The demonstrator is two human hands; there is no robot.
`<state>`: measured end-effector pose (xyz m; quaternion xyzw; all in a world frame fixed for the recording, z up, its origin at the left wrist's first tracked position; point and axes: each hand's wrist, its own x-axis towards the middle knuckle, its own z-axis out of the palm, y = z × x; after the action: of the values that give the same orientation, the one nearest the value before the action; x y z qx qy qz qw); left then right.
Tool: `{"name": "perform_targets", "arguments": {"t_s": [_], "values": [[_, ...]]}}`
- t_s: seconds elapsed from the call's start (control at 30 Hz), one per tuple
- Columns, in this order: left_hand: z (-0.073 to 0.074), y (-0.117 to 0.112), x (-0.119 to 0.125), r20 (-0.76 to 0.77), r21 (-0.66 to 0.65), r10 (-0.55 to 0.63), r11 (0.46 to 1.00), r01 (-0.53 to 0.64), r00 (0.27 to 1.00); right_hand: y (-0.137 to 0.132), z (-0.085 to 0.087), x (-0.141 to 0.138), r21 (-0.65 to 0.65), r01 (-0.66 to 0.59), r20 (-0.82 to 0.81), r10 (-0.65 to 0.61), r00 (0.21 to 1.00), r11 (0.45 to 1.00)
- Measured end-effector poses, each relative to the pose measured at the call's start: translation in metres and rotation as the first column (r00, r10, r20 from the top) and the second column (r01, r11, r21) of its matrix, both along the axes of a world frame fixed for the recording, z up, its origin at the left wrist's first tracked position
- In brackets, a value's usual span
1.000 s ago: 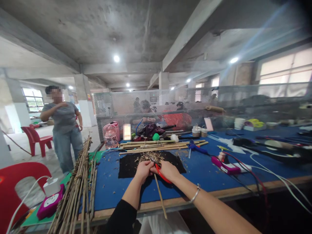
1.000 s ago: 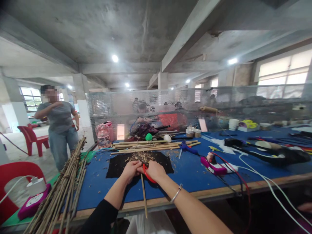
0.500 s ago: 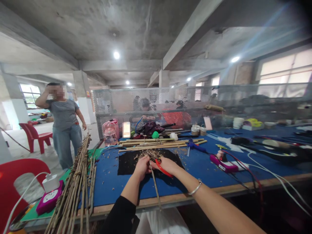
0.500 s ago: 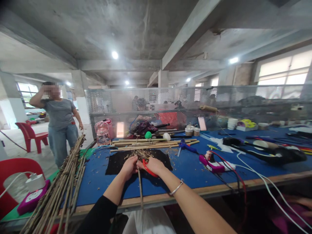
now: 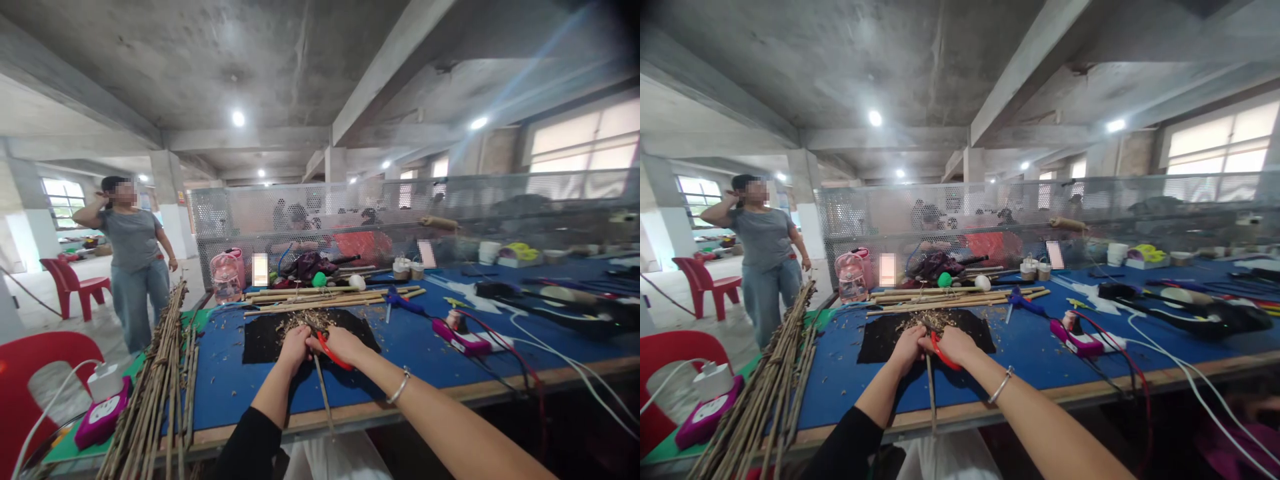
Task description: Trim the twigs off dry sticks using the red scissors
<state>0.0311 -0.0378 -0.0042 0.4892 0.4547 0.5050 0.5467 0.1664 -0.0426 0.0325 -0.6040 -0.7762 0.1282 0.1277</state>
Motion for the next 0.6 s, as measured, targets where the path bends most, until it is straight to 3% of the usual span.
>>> {"name": "perform_targets", "arguments": {"t_s": [0.43,0.6], "values": [[0.003,-0.002,0.001,-0.002,-0.033,0.059,0.998,-0.059,0.998,-0.001,-0.01,-0.001,-0.033,0.037,-0.11,-0.04,0.993,0.999],[0.004,-0.003,0.001,-0.013,-0.054,0.029,0.998,-0.03,1.0,0.0,-0.011,0.002,-0.024,0.03,-0.11,-0.033,0.993,0.999]]}}
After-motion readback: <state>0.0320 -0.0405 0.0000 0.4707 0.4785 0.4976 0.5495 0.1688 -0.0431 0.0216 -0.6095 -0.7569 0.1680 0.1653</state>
